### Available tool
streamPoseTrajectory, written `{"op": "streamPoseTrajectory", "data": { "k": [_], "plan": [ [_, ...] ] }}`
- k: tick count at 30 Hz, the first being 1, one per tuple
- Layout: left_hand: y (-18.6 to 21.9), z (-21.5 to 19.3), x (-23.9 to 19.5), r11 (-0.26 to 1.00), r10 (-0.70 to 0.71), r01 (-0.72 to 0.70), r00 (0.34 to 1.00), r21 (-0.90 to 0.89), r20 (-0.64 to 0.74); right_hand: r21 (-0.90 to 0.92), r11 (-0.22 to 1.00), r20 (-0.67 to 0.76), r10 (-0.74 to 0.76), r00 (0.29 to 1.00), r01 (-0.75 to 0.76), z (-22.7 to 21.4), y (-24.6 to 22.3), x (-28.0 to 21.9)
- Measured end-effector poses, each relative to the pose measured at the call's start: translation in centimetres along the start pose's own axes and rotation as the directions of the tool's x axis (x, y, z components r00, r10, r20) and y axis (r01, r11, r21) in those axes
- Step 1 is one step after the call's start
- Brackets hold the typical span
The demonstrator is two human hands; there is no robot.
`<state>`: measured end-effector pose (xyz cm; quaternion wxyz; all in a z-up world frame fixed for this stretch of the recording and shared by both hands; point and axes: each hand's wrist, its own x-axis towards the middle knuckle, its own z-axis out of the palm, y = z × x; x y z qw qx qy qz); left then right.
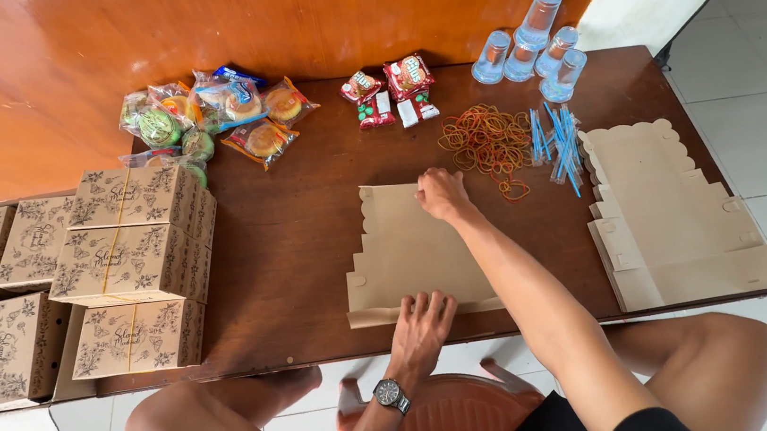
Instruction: A person is manually folding a cardboard box template into its final shape on a wooden table.
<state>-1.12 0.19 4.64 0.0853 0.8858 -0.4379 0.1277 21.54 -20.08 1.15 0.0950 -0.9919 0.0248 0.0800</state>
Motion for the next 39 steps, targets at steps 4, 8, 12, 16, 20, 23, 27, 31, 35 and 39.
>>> {"op": "streamPoseTrajectory", "data": {
  "k": [4,8,12,16,20,23,27,31,35,39],
  "plan": [
    [0.1,0.5,-0.3,1.000,-0.011,0.011,0.999,0.013,-0.043,0.088,0.996,-0.069,0.036,0.997,-0.030,-1.1,-0.5,-0.2],
    [0.1,0.4,-0.5,1.000,-0.013,0.014,0.999,0.007,-0.046,0.078,0.997,-0.135,0.036,0.990,-0.025,-1.1,-0.7,0.2],
    [0.4,0.3,-0.6,1.000,-0.015,0.015,0.995,-0.005,-0.102,0.031,0.997,-0.133,0.076,0.988,-0.073,-1.2,-0.8,0.5],
    [0.7,-0.2,-0.7,1.000,-0.027,0.025,0.987,-0.015,-0.159,0.053,0.996,-0.004,0.066,0.998,-0.065,-1.4,-0.5,0.7],
    [1.0,-0.3,-0.9,0.999,-0.032,0.031,0.985,-0.007,-0.172,0.060,0.997,0.094,0.038,0.995,-0.044,-2.0,-0.2,0.5],
    [1.3,-0.2,-1.2,0.999,-0.039,0.041,0.982,0.004,-0.186,0.050,0.998,0.137,0.036,0.990,-0.043,-2.8,0.0,0.6],
    [1.8,-0.8,-1.2,0.997,-0.055,0.064,0.973,0.031,-0.225,0.154,0.988,0.062,-0.033,0.998,0.023,-3.6,0.4,0.7],
    [1.8,-0.3,-1.4,0.993,-0.077,0.093,0.973,0.066,-0.219,0.280,0.959,0.106,0.024,0.994,-0.053,-6.1,0.2,-0.3],
    [2.0,-0.3,-1.4,0.996,-0.087,0.090,0.964,0.003,-0.250,0.223,0.974,0.005,-0.054,0.999,0.051,-7.6,0.6,-1.3],
    [3.2,1.7,-2.9,0.999,-0.033,0.028,0.988,-0.036,-0.154,0.213,0.968,-0.101,-0.109,0.989,0.129,-8.3,1.1,-2.7]
  ]
}}
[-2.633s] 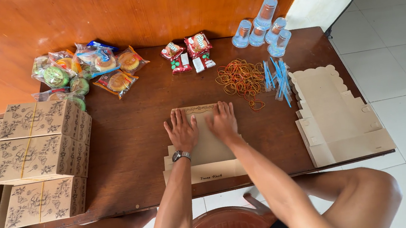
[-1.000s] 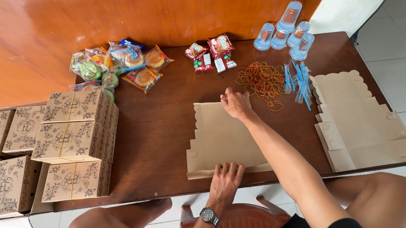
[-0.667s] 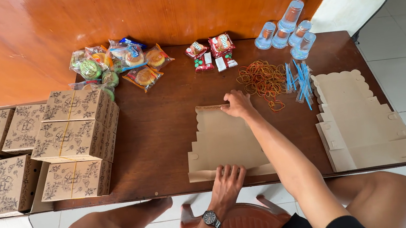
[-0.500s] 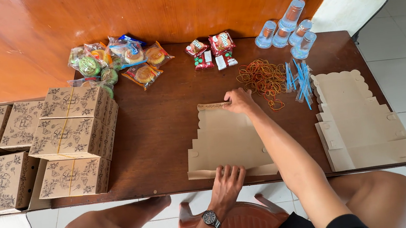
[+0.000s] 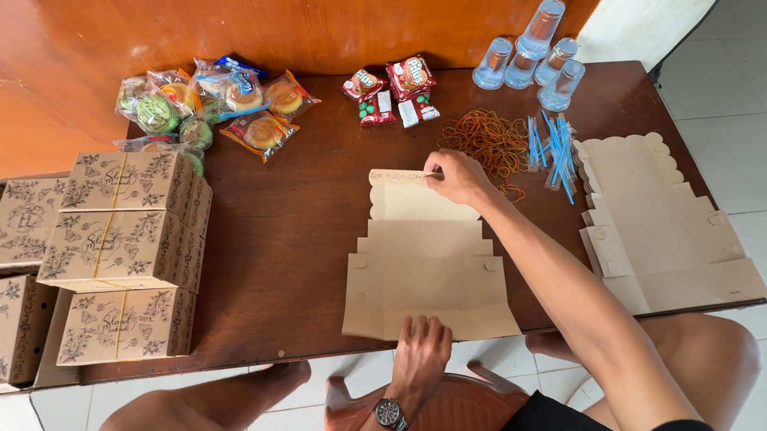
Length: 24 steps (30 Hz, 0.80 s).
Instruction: A person is manually folding a cardboard box template into its final shape on a wooden table.
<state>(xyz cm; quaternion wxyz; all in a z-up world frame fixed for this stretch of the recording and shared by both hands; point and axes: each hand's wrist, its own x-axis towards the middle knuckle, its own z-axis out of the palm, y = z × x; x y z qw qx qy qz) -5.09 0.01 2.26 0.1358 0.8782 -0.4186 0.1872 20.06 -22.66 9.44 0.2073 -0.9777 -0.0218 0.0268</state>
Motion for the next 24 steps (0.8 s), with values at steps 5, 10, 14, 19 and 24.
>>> {"op": "streamPoseTrajectory", "data": {
  "k": [5,10,14,19,24],
  "plan": [
    [1.5,1.6,-1.4,0.983,-0.129,0.100,0.974,0.157,0.187,0.039,0.996,-0.050,-0.083,0.995,0.085,-1.3,-1.3,-3.2],
    [1.9,2.1,-1.9,0.962,-0.200,0.153,0.959,0.226,0.202,-0.051,0.948,-0.181,-0.319,0.930,0.315,0.9,-1.7,-6.9],
    [1.9,2.2,-2.1,0.969,-0.194,0.151,0.957,0.197,0.218,-0.104,0.876,-0.240,-0.482,0.842,0.472,3.4,-1.8,-9.5],
    [2.0,1.6,-1.7,0.965,-0.182,0.128,0.956,0.227,0.232,-0.206,0.828,-0.251,-0.559,0.790,0.521,5.4,-2.1,-12.5],
    [1.8,1.2,-1.6,0.960,-0.171,0.116,0.963,0.255,0.207,-0.349,0.798,-0.240,-0.583,0.776,0.491,8.4,-1.1,-13.8]
  ]
}}
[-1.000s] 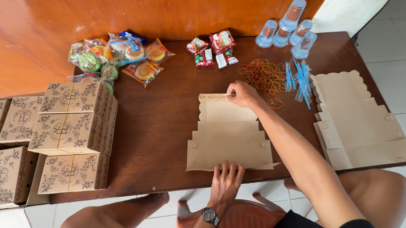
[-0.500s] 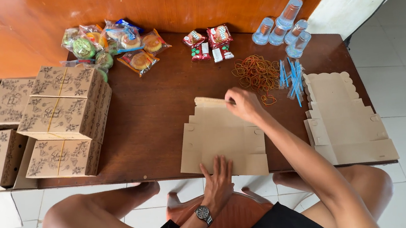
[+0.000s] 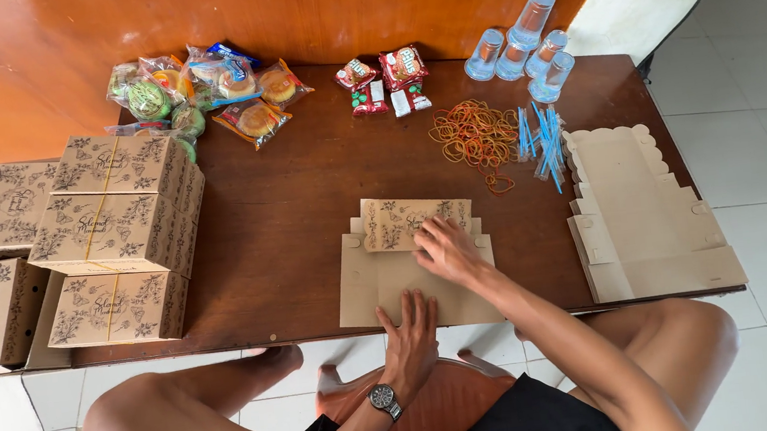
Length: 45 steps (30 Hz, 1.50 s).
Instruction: A person is manually folding a cardboard box template into its final shape on a wooden table.
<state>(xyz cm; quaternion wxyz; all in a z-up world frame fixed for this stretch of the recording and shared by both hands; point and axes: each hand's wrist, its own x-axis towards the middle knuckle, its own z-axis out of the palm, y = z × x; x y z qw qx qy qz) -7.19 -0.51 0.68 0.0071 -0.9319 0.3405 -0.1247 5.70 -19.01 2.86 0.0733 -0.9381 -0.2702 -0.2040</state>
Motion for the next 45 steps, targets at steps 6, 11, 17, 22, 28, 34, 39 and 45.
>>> {"op": "streamPoseTrajectory", "data": {
  "k": [6,11,17,22,28,34,39,45],
  "plan": [
    [-0.1,-0.5,0.1,1.000,0.017,-0.017,0.998,-0.009,0.054,0.037,0.996,-0.052,0.088,0.995,-0.086,-0.7,-1.2,0.1],
    [-0.4,-1.5,0.5,0.999,0.031,-0.031,0.997,-0.009,0.073,0.089,0.975,-0.030,0.205,0.978,-0.201,1.6,-0.4,-0.4],
    [-0.9,-2.7,1.5,0.988,0.017,0.007,0.988,-0.153,0.153,0.095,0.949,-0.016,0.305,0.952,-0.302,2.1,-0.5,0.0],
    [-1.3,-2.2,2.4,0.952,-0.010,0.044,0.994,-0.304,0.111,0.122,0.936,-0.026,0.337,0.941,-0.331,3.1,-0.9,0.2],
    [-0.7,-0.4,2.4,0.992,-0.003,0.012,0.997,-0.127,0.071,0.065,0.925,-0.014,0.377,0.926,-0.375,7.7,0.3,-1.5],
    [-0.5,0.0,2.4,0.995,-0.007,0.016,0.996,-0.100,0.087,0.026,0.930,0.013,0.366,0.930,-0.367,7.6,0.4,-1.5],
    [0.1,-0.8,2.3,0.999,0.002,-0.004,0.999,0.044,0.048,0.036,0.941,0.142,0.327,0.934,-0.335,5.3,0.6,-0.7],
    [0.1,-1.0,2.7,1.000,-0.002,0.005,0.996,-0.031,0.093,0.011,0.951,0.092,0.307,0.947,-0.309,5.6,0.5,-0.9]
  ]
}}
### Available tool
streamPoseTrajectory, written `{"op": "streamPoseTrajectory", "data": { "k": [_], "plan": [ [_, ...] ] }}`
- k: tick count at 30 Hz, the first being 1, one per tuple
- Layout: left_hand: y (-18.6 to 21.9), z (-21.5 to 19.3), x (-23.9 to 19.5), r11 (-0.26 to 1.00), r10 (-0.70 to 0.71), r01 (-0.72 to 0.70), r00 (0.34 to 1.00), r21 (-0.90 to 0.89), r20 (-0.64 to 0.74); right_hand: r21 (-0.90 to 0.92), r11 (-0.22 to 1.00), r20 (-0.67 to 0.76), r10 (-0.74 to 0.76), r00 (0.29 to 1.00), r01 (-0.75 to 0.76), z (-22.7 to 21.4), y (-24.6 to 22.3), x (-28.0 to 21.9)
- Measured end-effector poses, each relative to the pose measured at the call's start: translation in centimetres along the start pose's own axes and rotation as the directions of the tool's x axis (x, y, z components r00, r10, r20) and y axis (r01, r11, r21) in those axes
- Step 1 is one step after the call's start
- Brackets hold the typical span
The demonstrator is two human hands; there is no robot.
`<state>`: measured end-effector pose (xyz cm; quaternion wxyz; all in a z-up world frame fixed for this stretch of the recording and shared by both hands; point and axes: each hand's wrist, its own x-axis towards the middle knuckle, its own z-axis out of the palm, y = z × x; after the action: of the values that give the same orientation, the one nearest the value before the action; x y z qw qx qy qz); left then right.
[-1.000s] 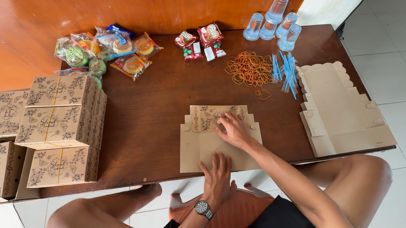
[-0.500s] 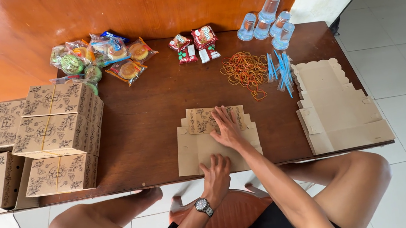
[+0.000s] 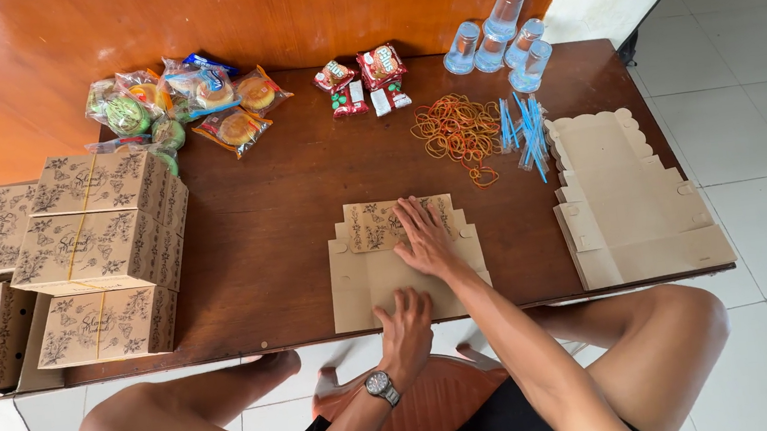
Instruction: A person is manually folding a cardboard box template into its final shape on a wooden table.
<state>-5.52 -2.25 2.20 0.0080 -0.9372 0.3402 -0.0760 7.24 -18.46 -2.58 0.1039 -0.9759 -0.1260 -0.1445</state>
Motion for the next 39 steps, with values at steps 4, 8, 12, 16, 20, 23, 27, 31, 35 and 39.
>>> {"op": "streamPoseTrajectory", "data": {
  "k": [4,8,12,16,20,23,27,31,35,39],
  "plan": [
    [-1.1,0.8,1.9,0.980,-0.038,0.038,0.999,-0.198,0.001,-0.006,1.000,-0.045,-0.031,0.999,0.031,0.9,0.1,-0.1],
    [-2.8,3.3,6.2,0.895,-0.192,0.195,0.980,-0.402,0.047,-0.107,0.993,0.067,0.050,0.997,-0.042,1.6,0.5,-0.8],
    [-5.1,-1.5,10.1,0.773,-0.288,0.120,0.941,-0.623,-0.176,-0.114,0.993,0.038,-0.012,0.999,0.017,-0.1,0.0,-0.7],
    [-6.1,4.1,12.7,0.796,-0.294,0.161,0.945,-0.584,-0.141,0.001,1.000,0.009,0.020,1.000,-0.020,-0.1,-0.4,-0.3],
    [-7.1,8.5,13.0,0.879,-0.305,0.173,0.920,-0.444,-0.247,0.013,0.998,0.028,0.064,0.998,-0.064,0.6,-0.1,-0.4],
    [-7.5,8.1,12.7,0.881,-0.289,0.199,0.944,-0.430,-0.157,0.043,0.996,0.060,0.081,0.995,-0.084,1.0,0.4,-0.2],
    [-7.3,6.7,12.3,0.870,-0.351,0.300,0.934,-0.392,-0.066,0.074,0.993,0.045,0.090,0.995,-0.093,0.8,0.2,-0.4],
    [-7.6,6.9,12.1,0.870,-0.400,0.333,0.908,-0.364,-0.123,0.058,0.992,0.074,0.109,0.991,-0.113,0.2,-0.1,-0.1],
    [-8.5,7.7,12.0,0.856,-0.412,0.349,0.907,-0.382,-0.093,0.089,0.987,0.091,0.123,0.988,-0.131,-0.3,-0.3,-0.1],
    [-10.5,7.2,10.7,0.896,-0.371,0.339,0.926,-0.285,-0.064,0.118,0.984,0.110,0.119,0.987,-0.132,-1.1,-0.8,0.0]
  ]
}}
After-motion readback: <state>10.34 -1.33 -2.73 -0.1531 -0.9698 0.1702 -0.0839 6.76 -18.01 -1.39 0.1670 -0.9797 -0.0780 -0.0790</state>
